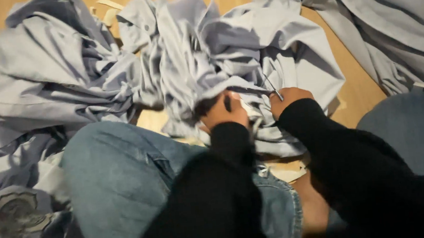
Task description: Trimming loose threads from a pile of light blue shirts using scissors as part of a quality control process.
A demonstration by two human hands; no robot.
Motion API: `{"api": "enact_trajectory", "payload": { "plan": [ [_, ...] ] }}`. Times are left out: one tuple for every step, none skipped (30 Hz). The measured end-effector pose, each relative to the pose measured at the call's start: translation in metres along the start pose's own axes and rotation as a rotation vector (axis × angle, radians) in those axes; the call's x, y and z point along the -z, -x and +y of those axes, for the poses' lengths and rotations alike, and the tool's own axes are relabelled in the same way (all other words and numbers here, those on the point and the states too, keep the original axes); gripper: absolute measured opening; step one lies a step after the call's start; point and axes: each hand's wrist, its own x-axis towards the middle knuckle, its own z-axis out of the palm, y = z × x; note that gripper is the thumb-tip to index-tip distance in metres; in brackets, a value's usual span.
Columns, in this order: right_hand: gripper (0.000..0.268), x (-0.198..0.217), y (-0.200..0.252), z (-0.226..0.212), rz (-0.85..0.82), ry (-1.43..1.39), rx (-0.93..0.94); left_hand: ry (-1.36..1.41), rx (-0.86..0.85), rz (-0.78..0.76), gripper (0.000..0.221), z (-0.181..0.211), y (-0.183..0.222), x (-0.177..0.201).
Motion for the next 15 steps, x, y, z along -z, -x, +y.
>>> {"api": "enact_trajectory", "payload": {
  "plan": [
    [0.047, 0.004, 0.009, -0.005, -0.001, 0.004, -0.01, -0.001, -0.001, -0.01, 0.048, -0.001, -0.037, -0.012],
    [0.049, 0.007, 0.019, -0.009, -0.022, -0.03, -0.064, -0.032, -0.158, -0.041, 0.047, -0.003, -0.073, -0.025],
    [0.05, 0.01, 0.028, -0.012, -0.042, -0.064, -0.118, -0.06, -0.316, -0.071, 0.047, -0.005, -0.108, -0.04],
    [0.05, 0.014, 0.037, -0.017, -0.042, -0.065, -0.136, -0.065, -0.321, -0.087, 0.047, 0.012, -0.115, -0.043],
    [0.049, 0.018, 0.045, -0.023, -0.03, -0.15, -0.18, -0.111, -0.416, -0.134, 0.042, 0.031, -0.121, -0.046],
    [0.047, 0.023, 0.052, -0.031, -0.014, -0.238, -0.22, -0.155, -0.514, -0.175, 0.037, 0.05, -0.129, -0.046],
    [0.047, 0.034, 0.058, -0.035, -0.011, -0.241, -0.233, -0.159, -0.522, -0.186, 0.037, 0.066, -0.111, -0.041],
    [0.049, 0.045, 0.065, -0.041, -0.046, -0.454, -0.319, -0.166, -0.573, -0.178, 0.024, 0.078, -0.095, -0.032],
    [0.055, 0.054, 0.072, -0.048, -0.083, -0.667, -0.404, -0.173, -0.624, -0.17, 0.013, 0.09, -0.078, -0.022],
    [0.055, 0.024, 0.036, -0.017, -0.087, -0.661, -0.402, -0.17, -0.617, -0.169, 0.013, 0.08, -0.078, -0.03],
    [0.048, -0.006, 0.006, 0.018, 0.018, -0.563, -0.408, -0.036, -0.72, 0.088, 0.009, 0.069, -0.077, -0.038],
    [0.044, -0.035, -0.02, 0.056, 0.123, -0.465, -0.41, 0.099, -0.813, 0.35, 0.011, 0.059, -0.076, -0.046],
    [0.044, -0.013, 0.002, 0.036, 0.12, -0.461, -0.406, 0.099, -0.808, 0.353, 0.011, 0.048, -0.06, -0.031],
    [0.041, 0.011, 0.023, 0.014, 0.094, -0.474, -0.398, 0.026, -0.514, 0.239, 0.009, 0.038, -0.045, -0.013],
    [0.038, 0.035, 0.044, -0.009, 0.068, -0.486, -0.39, -0.043, -0.221, 0.121, 0.009, 0.028, -0.029, 0.006]
  ]
}}
